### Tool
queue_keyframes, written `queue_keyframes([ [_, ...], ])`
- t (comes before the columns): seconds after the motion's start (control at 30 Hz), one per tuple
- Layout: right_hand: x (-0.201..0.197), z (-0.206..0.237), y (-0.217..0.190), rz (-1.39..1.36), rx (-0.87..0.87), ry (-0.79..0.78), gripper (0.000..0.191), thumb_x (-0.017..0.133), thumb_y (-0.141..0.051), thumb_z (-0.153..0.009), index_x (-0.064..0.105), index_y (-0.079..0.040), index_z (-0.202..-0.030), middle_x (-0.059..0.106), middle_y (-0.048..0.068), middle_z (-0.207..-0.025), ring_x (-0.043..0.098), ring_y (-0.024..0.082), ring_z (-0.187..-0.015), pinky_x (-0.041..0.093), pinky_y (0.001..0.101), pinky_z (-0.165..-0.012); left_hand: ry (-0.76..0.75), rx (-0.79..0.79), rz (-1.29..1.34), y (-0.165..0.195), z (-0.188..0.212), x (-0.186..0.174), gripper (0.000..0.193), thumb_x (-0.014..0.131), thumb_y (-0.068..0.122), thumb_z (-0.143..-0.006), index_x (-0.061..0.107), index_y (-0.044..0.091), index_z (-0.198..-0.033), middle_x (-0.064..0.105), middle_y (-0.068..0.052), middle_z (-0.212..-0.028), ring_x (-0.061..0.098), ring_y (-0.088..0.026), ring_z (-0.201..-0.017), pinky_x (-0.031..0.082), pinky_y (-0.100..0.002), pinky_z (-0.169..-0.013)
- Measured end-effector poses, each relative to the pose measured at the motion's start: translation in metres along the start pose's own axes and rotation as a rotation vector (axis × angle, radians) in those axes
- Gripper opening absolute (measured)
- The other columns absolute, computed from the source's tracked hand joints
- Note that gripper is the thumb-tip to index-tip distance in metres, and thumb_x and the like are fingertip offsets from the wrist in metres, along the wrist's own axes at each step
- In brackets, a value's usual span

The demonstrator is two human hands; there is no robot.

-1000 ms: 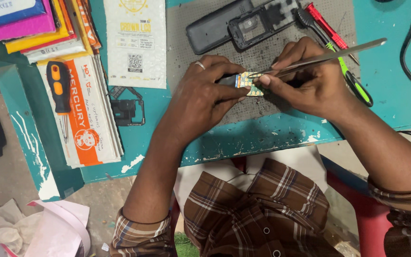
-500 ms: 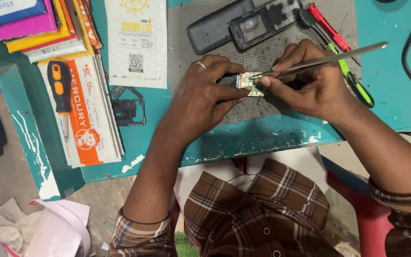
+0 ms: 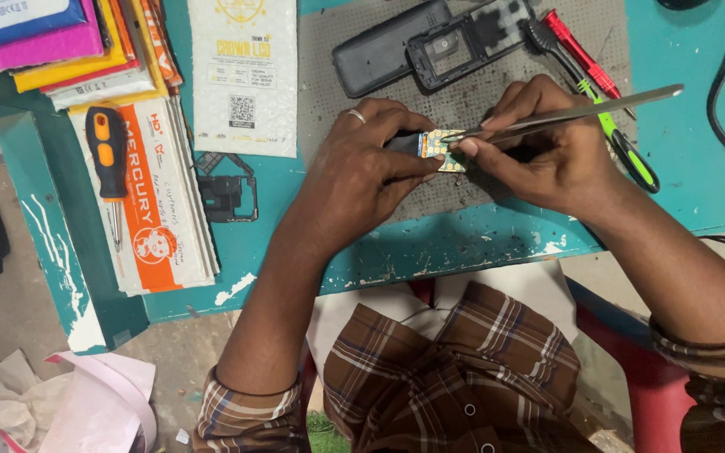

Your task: The person uses tweezers to carefully remove small components from a green circuit board attached to a mobile phone screen assembly. The person repeatedly lifts and places tiny parts while holding the board steady with the other hand.

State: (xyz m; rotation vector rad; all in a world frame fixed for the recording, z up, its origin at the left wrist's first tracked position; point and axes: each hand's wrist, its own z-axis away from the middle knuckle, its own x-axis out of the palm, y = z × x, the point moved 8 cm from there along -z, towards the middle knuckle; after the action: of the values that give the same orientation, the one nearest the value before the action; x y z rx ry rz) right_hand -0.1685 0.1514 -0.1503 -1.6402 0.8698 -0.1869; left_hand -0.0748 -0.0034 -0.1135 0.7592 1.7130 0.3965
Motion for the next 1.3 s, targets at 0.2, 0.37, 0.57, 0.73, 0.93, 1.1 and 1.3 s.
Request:
queue_keyframes([
  [0.2, -0.001, -0.001, -0.003, 0.051, -0.036, -0.011, 0.026, 0.077, 0.004, -0.098, 0.053, -0.001, -0.106, 0.068, 0.015, -0.099, 0.073, 0.014, -0.089, 0.060, 0.0229, -0.071, -0.003, -0.004, -0.011, 0.000, 0.000, 0.001, 0.018, 0.085, 0.017, -0.084, 0.084, 0.015, -0.102, 0.072, -0.001, -0.121, 0.060, -0.024, -0.121, 0.048, -0.042, -0.103],
  [0.37, -0.001, -0.001, -0.003, 0.052, -0.038, -0.015, 0.026, 0.077, 0.005, -0.098, 0.053, 0.000, -0.107, 0.068, 0.015, -0.099, 0.072, 0.015, -0.091, 0.059, 0.0226, -0.070, 0.002, -0.014, 0.003, -0.001, 0.001, 0.001, 0.018, 0.085, 0.018, -0.084, 0.084, 0.015, -0.102, 0.072, -0.001, -0.121, 0.060, -0.025, -0.122, 0.048, -0.042, -0.103],
  [0.57, 0.000, -0.001, -0.002, 0.003, -0.022, -0.020, 0.026, 0.073, 0.006, -0.101, 0.051, -0.001, -0.111, 0.067, 0.015, -0.102, 0.073, 0.014, -0.095, 0.061, 0.0223, -0.075, 0.009, 0.006, -0.003, 0.001, 0.001, 0.000, 0.018, 0.083, 0.017, -0.086, 0.084, 0.015, -0.103, 0.071, -0.001, -0.121, 0.060, -0.025, -0.122, 0.048, -0.042, -0.105],
  [0.73, 0.001, -0.002, -0.003, 0.003, -0.045, -0.032, 0.025, 0.073, 0.006, -0.101, 0.050, -0.001, -0.111, 0.067, 0.015, -0.102, 0.073, 0.014, -0.094, 0.061, 0.0221, -0.074, -0.023, -0.147, 0.071, -0.013, 0.000, 0.003, 0.034, 0.087, 0.019, -0.084, 0.068, 0.010, -0.111, 0.068, -0.006, -0.118, 0.062, -0.028, -0.115, 0.048, -0.045, -0.099],
  [0.93, 0.000, -0.001, -0.003, 0.062, -0.027, -0.013, 0.027, 0.076, 0.004, -0.100, 0.051, -0.001, -0.107, 0.066, 0.014, -0.096, 0.070, 0.013, -0.085, 0.056, 0.0219, -0.067, 0.016, -0.134, 0.074, -0.013, 0.000, 0.003, 0.057, 0.089, 0.021, -0.085, 0.050, 0.009, -0.125, 0.069, -0.006, -0.117, 0.064, -0.030, -0.117, 0.048, -0.046, -0.100],
  [1.1, 0.001, -0.002, -0.003, 0.055, -0.061, -0.025, 0.026, 0.075, 0.004, -0.102, 0.051, -0.001, -0.110, 0.067, 0.013, -0.096, 0.072, 0.013, -0.091, 0.060, 0.0222, -0.072, 0.031, -0.119, 0.072, -0.014, 0.001, 0.004, 0.062, 0.089, 0.021, -0.083, 0.049, 0.008, -0.129, 0.069, -0.007, -0.120, 0.064, -0.029, -0.118, 0.047, -0.046, -0.103],
  [1.3, 0.002, -0.002, -0.004, 0.059, -0.063, -0.007, 0.027, 0.076, 0.005, -0.100, 0.050, -0.002, -0.107, 0.066, 0.013, -0.096, 0.070, 0.012, -0.083, 0.056, 0.0210, -0.064, 0.024, -0.136, 0.063, -0.016, 0.001, 0.006, 0.064, 0.089, 0.023, -0.081, 0.048, 0.009, -0.129, 0.069, -0.008, -0.119, 0.066, -0.029, -0.119, 0.047, -0.047, -0.104],
])
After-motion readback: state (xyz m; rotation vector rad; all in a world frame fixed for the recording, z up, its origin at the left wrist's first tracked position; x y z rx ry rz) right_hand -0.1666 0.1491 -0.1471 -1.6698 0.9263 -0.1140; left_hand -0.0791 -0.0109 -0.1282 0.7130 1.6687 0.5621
